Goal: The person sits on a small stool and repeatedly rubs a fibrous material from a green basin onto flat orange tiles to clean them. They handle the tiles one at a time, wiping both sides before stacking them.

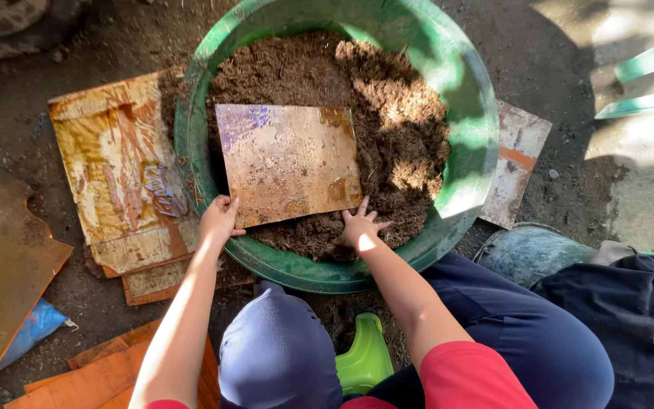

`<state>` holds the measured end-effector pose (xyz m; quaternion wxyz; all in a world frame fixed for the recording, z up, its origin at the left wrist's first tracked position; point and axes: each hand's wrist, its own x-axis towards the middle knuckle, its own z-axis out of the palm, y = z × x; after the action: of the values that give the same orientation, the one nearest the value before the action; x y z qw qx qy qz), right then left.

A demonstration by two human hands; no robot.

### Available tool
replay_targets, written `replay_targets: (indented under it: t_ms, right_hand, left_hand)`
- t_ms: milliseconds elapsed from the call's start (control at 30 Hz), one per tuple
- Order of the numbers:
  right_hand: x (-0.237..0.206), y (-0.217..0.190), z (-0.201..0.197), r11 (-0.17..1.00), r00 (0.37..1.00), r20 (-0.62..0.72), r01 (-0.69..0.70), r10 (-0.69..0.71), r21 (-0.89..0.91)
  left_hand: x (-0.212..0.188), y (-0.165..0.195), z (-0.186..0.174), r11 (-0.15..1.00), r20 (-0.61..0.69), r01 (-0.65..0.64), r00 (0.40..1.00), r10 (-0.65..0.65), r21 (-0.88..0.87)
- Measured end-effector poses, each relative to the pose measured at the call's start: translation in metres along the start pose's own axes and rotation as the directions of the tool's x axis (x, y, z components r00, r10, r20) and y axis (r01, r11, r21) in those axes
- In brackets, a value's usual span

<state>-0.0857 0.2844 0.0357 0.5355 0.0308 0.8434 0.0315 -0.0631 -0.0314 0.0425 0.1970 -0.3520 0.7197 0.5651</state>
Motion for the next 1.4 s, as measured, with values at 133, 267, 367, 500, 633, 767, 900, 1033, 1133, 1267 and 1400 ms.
replay_targets:
  t_ms: [133,267,367,500,633,767,900,1033,1133,1267,1400]
  right_hand:
    - [-0.006,0.002,0.006,0.999,0.996,-0.088,-0.002,-0.003,-0.049]
    - [-0.018,0.002,0.003,1.000,1.000,0.026,-0.015,0.015,-0.023]
    - [-0.018,0.002,0.011,1.000,0.999,0.022,-0.025,0.025,0.000]
    - [0.002,0.006,0.041,0.989,0.975,-0.212,0.039,-0.069,-0.144]
    - [0.018,0.023,0.038,0.965,0.857,-0.448,0.251,-0.256,-0.073]
    - [0.006,0.051,-0.013,0.584,0.912,-0.265,0.406,-0.314,0.703]
    - [-0.050,0.016,-0.066,0.135,0.893,-0.172,0.247,-0.416,0.959]
    - [-0.091,-0.074,-0.073,0.743,0.819,-0.452,0.539,-0.353,0.397]
    - [-0.086,-0.129,-0.045,0.838,0.681,-0.646,0.534,-0.345,0.116]
    - [-0.018,-0.122,-0.041,0.833,0.513,-0.838,0.535,-0.185,0.144]
    - [0.066,-0.075,-0.096,0.802,0.577,-0.810,0.529,-0.100,0.278]
  left_hand:
    - [-0.009,0.006,-0.003,0.973,-0.031,-0.031,0.999,0.040,0.228]
    - [-0.013,0.005,-0.006,0.944,-0.016,-0.157,0.986,0.169,0.291]
    - [-0.004,-0.003,-0.004,0.969,0.084,-0.227,0.972,0.219,0.093]
    - [0.009,-0.015,0.000,0.958,0.202,-0.277,0.937,0.285,-0.068]
    - [0.013,-0.007,0.018,0.848,-0.026,-0.459,0.883,0.469,-0.265]
    - [0.012,0.007,0.026,0.924,-0.190,-0.379,0.912,0.363,-0.052]
    - [0.009,0.006,0.026,0.927,-0.157,-0.370,0.913,0.376,0.066]
    - [0.008,-0.002,0.030,0.943,-0.184,-0.295,0.929,0.320,0.151]
    - [0.004,-0.009,0.032,0.931,-0.135,-0.278,0.940,0.314,0.236]
    - [-0.003,-0.017,0.032,0.887,-0.113,-0.340,0.914,0.390,0.312]
    - [-0.008,-0.022,0.034,0.952,-0.127,-0.168,0.971,0.205,0.255]
